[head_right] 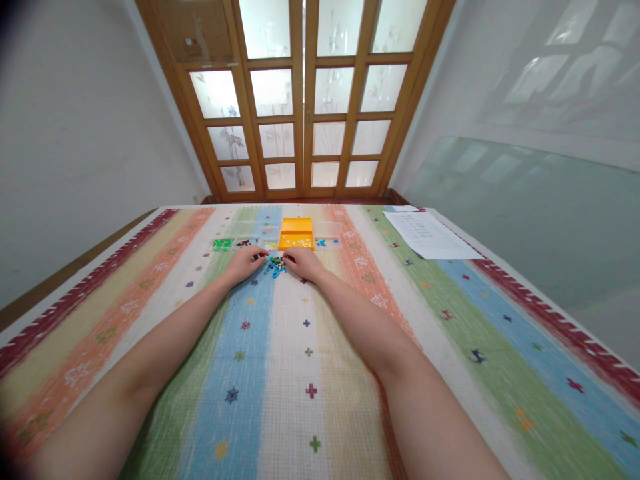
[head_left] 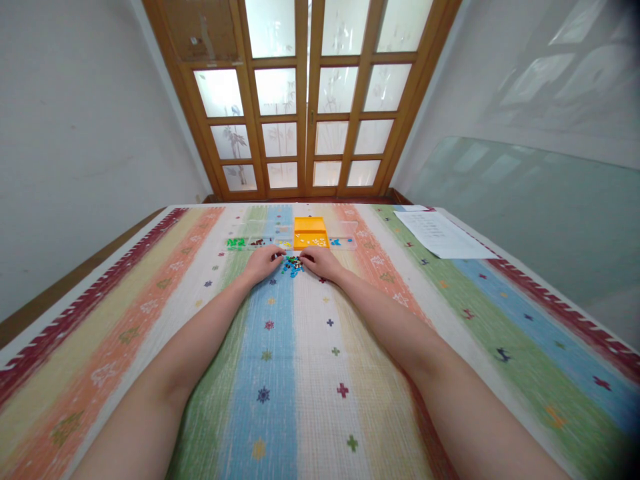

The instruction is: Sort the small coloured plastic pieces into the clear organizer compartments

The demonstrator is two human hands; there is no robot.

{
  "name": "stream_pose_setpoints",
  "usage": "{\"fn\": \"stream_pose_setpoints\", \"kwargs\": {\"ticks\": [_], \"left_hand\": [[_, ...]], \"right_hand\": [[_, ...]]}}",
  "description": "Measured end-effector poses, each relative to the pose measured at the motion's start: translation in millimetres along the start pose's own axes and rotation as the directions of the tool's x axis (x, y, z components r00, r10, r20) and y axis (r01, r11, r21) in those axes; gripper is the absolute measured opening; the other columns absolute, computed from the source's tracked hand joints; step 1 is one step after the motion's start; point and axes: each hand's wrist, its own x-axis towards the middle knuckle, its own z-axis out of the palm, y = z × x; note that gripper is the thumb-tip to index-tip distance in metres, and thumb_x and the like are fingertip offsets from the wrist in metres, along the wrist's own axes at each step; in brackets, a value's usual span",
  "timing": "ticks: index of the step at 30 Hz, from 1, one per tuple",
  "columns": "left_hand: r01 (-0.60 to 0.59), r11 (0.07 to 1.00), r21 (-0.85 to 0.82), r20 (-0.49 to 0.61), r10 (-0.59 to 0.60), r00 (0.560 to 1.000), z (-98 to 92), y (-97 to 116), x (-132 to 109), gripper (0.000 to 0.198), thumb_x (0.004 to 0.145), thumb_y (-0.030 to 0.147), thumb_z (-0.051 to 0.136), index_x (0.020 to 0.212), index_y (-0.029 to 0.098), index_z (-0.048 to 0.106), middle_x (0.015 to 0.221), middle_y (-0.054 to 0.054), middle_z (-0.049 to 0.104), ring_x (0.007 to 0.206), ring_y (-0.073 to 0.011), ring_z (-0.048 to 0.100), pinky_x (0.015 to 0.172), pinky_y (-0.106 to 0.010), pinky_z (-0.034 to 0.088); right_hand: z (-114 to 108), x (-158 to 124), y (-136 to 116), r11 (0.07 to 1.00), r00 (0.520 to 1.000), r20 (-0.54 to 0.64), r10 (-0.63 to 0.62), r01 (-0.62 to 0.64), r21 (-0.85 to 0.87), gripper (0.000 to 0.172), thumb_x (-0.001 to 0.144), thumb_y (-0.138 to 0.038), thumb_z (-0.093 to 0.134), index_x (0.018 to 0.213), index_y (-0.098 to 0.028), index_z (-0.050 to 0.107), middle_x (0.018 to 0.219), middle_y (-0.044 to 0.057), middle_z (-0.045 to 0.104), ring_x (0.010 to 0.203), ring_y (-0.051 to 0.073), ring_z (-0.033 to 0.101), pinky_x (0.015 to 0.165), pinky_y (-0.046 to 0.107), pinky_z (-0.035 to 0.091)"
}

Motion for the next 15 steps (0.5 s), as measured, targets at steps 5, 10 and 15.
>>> {"fn": "stream_pose_setpoints", "kwargs": {"ticks": [5, 10, 15], "left_hand": [[-0.092, 0.995, 0.027, 0.072, 0.09, 0.993, -3.8, -9.0, -0.3, 0.019, 0.088, 0.027, 0.063, 0.098, 0.021, 0.078, 0.095, -0.007, 0.07, 0.088, -0.0211, 0.064, 0.083, -0.033, 0.049], [-0.081, 0.996, 0.029, 0.093, 0.078, 0.993, -4.0, -6.8, 0.1, 0.016, 0.086, 0.026, 0.062, 0.092, 0.021, 0.076, 0.093, -0.006, 0.07, 0.091, -0.0223, 0.064, 0.084, -0.034, 0.049], [0.018, 1.0, 0.012, 0.025, -0.018, 1.0, -3.0, -9.9, -0.2, 0.015, 0.088, 0.029, 0.063, 0.093, 0.022, 0.074, 0.089, -0.004, 0.073, 0.08, -0.0209, 0.064, 0.076, -0.033, 0.047]], "right_hand": [[1.1, 0.0, 0.9, 1.0, 1.0, 0.005, 0.008, -0.008, -0.017, 0.016, 0.1, -0.027, 0.061, 0.096, -0.021, 0.074, 0.099, 0.006, 0.075, 0.092, 0.019, 0.063, 0.08, 0.027, 0.04], [1.2, 0.4, 1.6, 1.0, 1.0, 0.004, -0.006, 0.006, -0.006, 0.015, 0.1, -0.025, 0.061, 0.094, -0.02, 0.074, 0.097, 0.005, 0.075, 0.091, 0.019, 0.063, 0.079, 0.027, 0.04], [-0.5, 0.1, 0.4, 1.0, 1.0, 0.008, -0.001, 0.001, 0.004, 0.016, 0.1, -0.027, 0.06, 0.096, -0.021, 0.075, 0.098, 0.006, 0.075, 0.091, 0.02, 0.063, 0.08, 0.028, 0.04]]}}
